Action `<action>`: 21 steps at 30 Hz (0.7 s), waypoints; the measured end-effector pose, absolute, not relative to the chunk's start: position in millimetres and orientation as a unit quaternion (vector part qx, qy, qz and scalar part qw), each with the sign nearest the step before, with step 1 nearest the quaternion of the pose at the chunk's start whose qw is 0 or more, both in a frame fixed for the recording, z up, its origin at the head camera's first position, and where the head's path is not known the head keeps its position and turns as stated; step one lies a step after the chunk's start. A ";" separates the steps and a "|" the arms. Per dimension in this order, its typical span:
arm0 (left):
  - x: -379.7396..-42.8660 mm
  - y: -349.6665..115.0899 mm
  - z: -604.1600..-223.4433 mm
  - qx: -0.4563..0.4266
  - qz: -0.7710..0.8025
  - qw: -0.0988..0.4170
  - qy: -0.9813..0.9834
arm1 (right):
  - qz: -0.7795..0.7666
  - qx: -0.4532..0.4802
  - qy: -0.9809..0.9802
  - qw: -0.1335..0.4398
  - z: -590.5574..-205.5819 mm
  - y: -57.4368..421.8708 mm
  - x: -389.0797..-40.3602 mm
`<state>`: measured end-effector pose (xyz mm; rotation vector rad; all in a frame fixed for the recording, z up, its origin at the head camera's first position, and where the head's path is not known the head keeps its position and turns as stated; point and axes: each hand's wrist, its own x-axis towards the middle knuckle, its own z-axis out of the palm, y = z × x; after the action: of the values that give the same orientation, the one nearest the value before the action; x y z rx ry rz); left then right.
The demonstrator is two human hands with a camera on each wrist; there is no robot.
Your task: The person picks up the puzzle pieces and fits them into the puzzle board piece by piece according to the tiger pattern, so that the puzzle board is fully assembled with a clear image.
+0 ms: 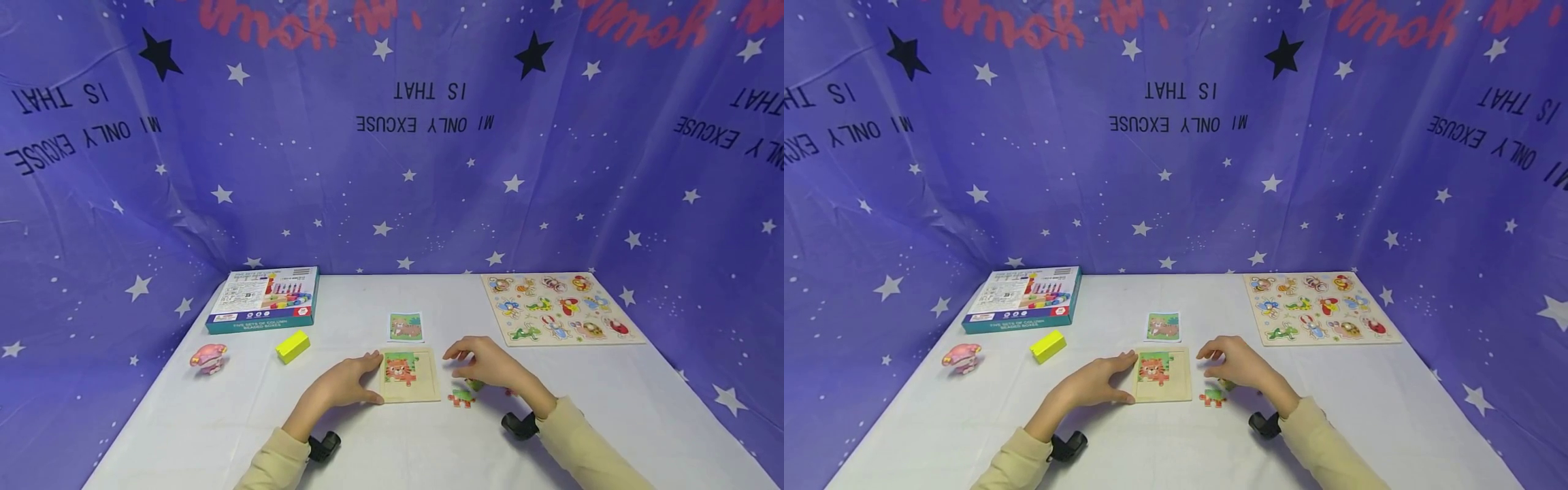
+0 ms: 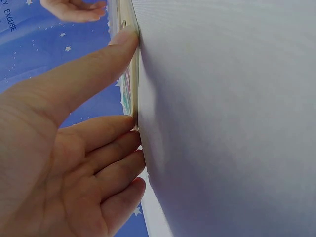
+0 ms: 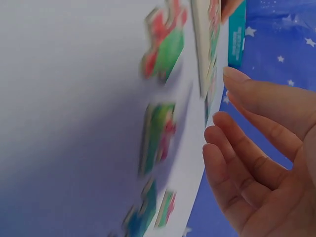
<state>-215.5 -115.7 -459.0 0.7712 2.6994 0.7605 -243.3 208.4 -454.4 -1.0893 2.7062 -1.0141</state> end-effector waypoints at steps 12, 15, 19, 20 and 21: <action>-213.8 -115.4 -457.6 0.261 0.264 0.116 0.921 | -0.308 -0.312 0.896 0.065 -453.4 251.9 -239.7; -213.7 -115.2 -457.6 0.263 0.263 0.115 0.921 | -0.298 -0.312 0.899 0.071 -452.4 260.6 -239.3; -214.0 -115.1 -458.1 0.264 0.262 0.114 0.921 | -0.281 -0.306 0.907 0.065 -450.4 268.4 -238.5; -214.0 -115.1 -458.1 0.264 0.262 0.114 0.921 | -0.276 -0.303 0.910 0.063 -449.8 269.5 -238.1; -214.0 -115.1 -458.1 0.264 0.262 0.115 0.921 | -0.273 -0.299 0.912 0.063 -449.3 270.4 -237.8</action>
<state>-214.0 -115.1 -458.1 0.7731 2.7002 0.7676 -237.8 270.4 -449.3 -0.9040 2.7554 -0.8254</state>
